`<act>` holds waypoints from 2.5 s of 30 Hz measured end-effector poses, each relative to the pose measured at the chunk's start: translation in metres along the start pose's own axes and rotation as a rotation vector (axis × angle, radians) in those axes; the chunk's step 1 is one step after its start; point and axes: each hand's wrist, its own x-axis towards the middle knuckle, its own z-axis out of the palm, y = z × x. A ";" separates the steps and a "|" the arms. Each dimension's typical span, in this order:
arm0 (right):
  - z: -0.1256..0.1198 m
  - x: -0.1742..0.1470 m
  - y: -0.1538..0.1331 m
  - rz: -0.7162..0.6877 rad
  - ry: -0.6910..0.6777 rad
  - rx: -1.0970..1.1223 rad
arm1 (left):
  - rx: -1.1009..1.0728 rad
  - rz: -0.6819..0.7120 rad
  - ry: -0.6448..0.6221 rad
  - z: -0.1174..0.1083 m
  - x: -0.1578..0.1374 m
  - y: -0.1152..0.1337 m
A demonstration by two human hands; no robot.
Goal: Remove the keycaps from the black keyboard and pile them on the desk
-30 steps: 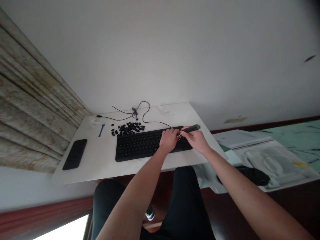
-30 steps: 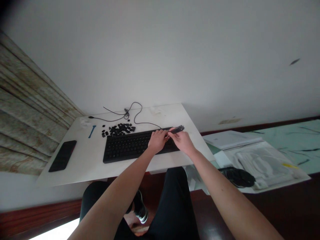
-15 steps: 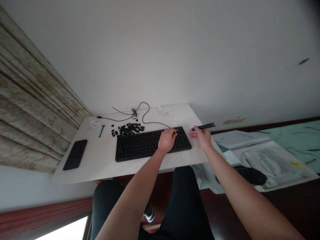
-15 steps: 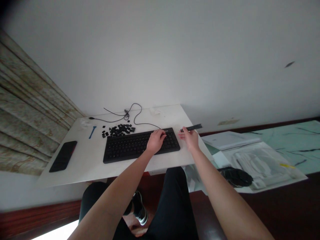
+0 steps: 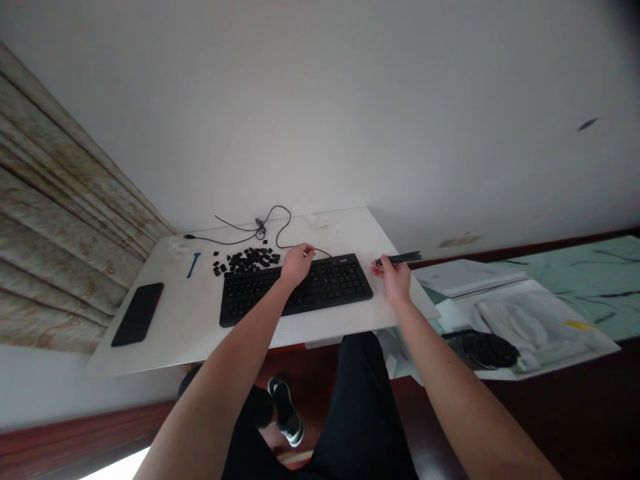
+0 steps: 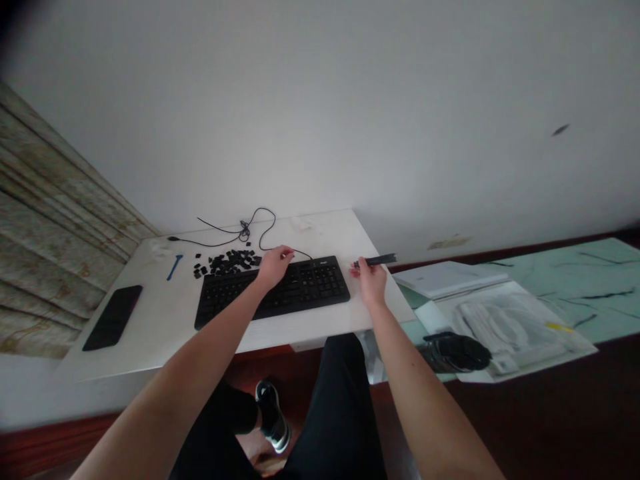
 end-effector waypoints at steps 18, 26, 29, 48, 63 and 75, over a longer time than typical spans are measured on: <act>0.003 -0.003 -0.005 0.008 -0.013 0.022 | 0.226 0.238 0.049 -0.005 -0.012 -0.009; 0.004 -0.007 -0.014 0.036 -0.001 0.003 | 0.077 0.269 -0.122 0.061 -0.037 0.049; 0.003 -0.007 -0.014 0.060 -0.011 -0.012 | 0.088 0.242 -0.129 0.066 -0.038 0.047; 0.026 -0.025 -0.053 -0.018 -0.230 -0.381 | 0.138 0.294 -0.125 0.065 -0.039 0.044; 0.032 -0.016 -0.057 -0.126 -0.323 -0.513 | 0.132 0.299 -0.108 0.068 -0.038 0.042; 0.032 -0.015 -0.059 -0.086 -0.337 -0.489 | 0.144 0.302 -0.123 0.067 -0.038 0.043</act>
